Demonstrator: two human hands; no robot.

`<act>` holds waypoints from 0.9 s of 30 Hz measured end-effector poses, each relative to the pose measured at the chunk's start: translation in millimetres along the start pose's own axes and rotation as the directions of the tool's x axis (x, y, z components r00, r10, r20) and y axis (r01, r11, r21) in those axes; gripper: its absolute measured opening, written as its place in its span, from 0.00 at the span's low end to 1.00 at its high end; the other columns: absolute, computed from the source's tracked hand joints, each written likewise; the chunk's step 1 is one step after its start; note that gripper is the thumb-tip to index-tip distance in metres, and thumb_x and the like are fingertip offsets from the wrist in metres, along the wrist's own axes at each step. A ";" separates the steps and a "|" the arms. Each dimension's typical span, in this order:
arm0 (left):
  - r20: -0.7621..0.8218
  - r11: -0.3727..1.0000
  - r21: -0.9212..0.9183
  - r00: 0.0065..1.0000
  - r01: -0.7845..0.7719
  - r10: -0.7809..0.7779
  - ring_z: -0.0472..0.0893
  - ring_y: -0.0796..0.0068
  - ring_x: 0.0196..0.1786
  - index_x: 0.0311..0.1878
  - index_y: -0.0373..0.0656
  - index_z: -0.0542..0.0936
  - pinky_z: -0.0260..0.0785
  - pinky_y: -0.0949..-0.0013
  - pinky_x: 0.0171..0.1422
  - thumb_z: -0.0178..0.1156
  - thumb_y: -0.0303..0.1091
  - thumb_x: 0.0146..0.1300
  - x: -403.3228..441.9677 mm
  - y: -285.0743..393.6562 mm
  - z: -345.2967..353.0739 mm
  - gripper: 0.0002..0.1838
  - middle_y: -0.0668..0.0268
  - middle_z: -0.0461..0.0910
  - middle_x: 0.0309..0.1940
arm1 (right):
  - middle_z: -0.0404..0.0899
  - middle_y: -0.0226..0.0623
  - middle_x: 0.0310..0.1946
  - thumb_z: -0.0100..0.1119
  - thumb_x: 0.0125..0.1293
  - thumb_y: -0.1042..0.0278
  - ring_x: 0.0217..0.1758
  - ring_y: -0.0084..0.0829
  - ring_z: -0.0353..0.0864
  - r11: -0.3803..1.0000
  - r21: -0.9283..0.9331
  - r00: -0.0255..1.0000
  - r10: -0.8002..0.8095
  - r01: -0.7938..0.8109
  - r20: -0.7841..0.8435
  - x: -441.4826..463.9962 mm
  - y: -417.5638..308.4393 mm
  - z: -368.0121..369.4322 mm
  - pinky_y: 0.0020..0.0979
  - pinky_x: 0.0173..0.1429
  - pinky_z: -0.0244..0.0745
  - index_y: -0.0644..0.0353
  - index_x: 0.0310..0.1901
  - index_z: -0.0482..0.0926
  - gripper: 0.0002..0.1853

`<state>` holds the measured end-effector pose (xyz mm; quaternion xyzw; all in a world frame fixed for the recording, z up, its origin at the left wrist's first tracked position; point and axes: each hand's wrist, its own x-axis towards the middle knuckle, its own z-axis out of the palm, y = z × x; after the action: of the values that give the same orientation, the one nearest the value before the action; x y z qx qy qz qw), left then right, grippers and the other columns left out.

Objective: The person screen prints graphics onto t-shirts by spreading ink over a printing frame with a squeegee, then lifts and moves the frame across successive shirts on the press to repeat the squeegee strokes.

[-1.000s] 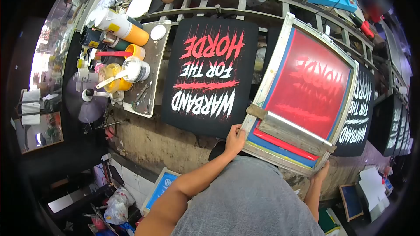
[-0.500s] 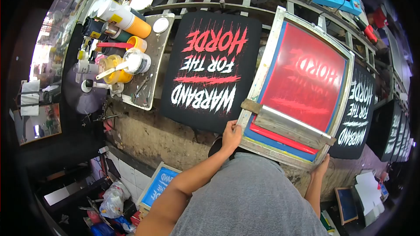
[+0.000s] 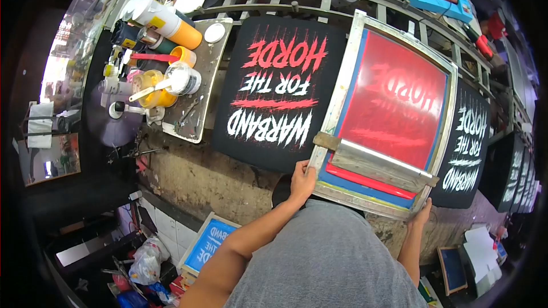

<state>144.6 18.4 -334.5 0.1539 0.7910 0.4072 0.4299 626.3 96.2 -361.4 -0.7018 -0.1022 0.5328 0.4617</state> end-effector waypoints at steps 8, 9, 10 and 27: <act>0.192 0.993 0.035 0.976 -0.115 0.107 0.84 0.58 0.52 0.59 0.39 0.76 0.73 0.58 0.59 0.58 0.42 0.69 10.9 23.4 -1.2 0.21 0.52 0.84 0.48 | 0.80 0.38 0.62 0.42 0.79 0.41 0.65 0.39 0.78 0.997 0.075 0.999 -0.008 0.011 -0.046 -47.5 12.7 -23.0 0.40 0.72 0.68 0.58 0.68 0.74 0.31; 0.240 0.995 -0.003 0.966 -0.103 0.100 0.83 0.56 0.54 0.61 0.39 0.76 0.73 0.57 0.60 0.58 0.42 0.69 15.5 25.1 0.2 0.22 0.52 0.83 0.51 | 0.79 0.39 0.62 0.40 0.78 0.40 0.66 0.40 0.78 0.997 0.082 0.997 0.009 -0.003 -0.073 -60.5 16.0 -23.8 0.41 0.72 0.68 0.58 0.68 0.74 0.32; 0.255 0.995 -0.001 0.962 -0.103 0.100 0.83 0.56 0.54 0.61 0.39 0.76 0.73 0.57 0.60 0.58 0.42 0.69 19.7 31.4 0.6 0.22 0.52 0.83 0.51 | 0.79 0.39 0.62 0.40 0.78 0.40 0.66 0.40 0.78 0.996 0.087 0.996 0.005 0.003 -0.087 -72.4 22.0 -26.9 0.41 0.72 0.68 0.58 0.68 0.74 0.32; 0.749 0.848 0.180 0.628 -0.499 0.211 0.81 0.51 0.58 0.70 0.61 0.75 0.73 0.50 0.63 0.56 0.46 0.69 46.6 134.9 -80.1 0.26 0.54 0.80 0.48 | 0.71 0.45 0.70 0.36 0.73 0.40 0.70 0.48 0.73 0.946 0.324 0.860 0.167 -0.002 -0.482 -349.5 191.1 1.6 0.50 0.73 0.68 0.58 0.72 0.69 0.36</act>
<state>38.5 88.9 -231.7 0.5313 0.5799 0.2377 0.5700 414.5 -230.7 -277.7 -0.7380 0.1382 0.3608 0.5532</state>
